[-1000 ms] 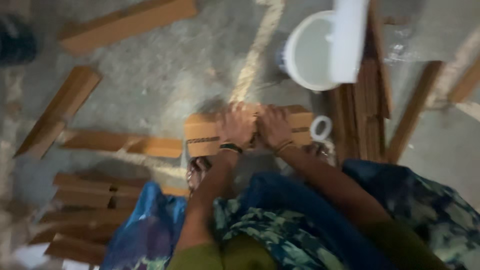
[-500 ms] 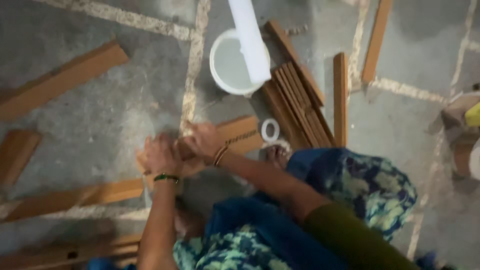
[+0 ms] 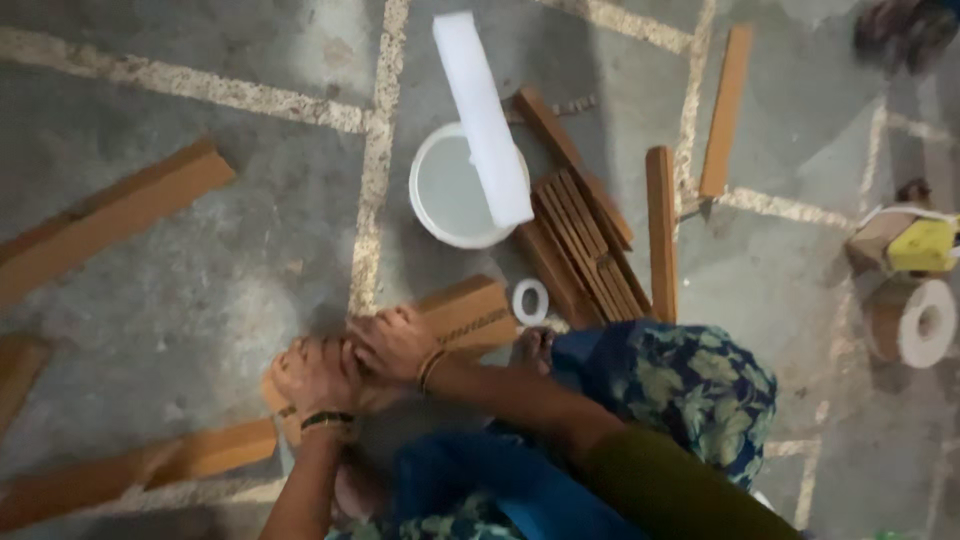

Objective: The person sits on the floor and assembles wooden frames by hand. They align two long wooden slats, press them together, and insert small wooden pegs into pre-drilled holes to secure the structure. The person repeatedly adjusts the alignment and presses the components to ensure a tight fit.

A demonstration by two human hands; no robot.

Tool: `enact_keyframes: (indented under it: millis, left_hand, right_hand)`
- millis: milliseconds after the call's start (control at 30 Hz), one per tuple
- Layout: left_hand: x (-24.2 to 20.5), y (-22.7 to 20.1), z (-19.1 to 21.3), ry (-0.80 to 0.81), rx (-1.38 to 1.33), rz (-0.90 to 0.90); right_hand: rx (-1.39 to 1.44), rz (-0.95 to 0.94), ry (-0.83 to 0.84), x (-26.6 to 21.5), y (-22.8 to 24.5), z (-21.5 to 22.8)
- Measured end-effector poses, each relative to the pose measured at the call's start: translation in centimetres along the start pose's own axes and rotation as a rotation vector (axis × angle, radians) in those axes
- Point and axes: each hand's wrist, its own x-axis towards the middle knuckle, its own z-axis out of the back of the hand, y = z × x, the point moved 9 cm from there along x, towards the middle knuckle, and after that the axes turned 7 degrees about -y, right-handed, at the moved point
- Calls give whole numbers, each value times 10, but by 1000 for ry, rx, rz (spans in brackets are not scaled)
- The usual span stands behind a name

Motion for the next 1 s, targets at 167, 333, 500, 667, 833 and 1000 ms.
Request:
enact_keyframes:
  millis: [167, 333, 500, 667, 833, 1000]
  left_hand:
    - [-19, 12, -21, 69, 10, 8]
    - [-35, 7, -61, 62, 180, 36]
    - [-18, -50, -117, 133, 49, 0]
    - [-16, -69, -121, 270, 35, -3]
    - [-14, -81, -106, 295, 82, -50]
    - [2, -90, -75, 210, 24, -55]
  right_hand:
    - [226, -61, -147, -5, -3, 19]
    - [350, -300, -50, -23, -46, 21]
    - [38, -281, -39, -45, -98, 21]
    - [23, -186, -97, -48, -107, 14]
    - [-109, -70, 87, -48, -94, 9]
    - [-185, -23, 12, -49, -89, 12]
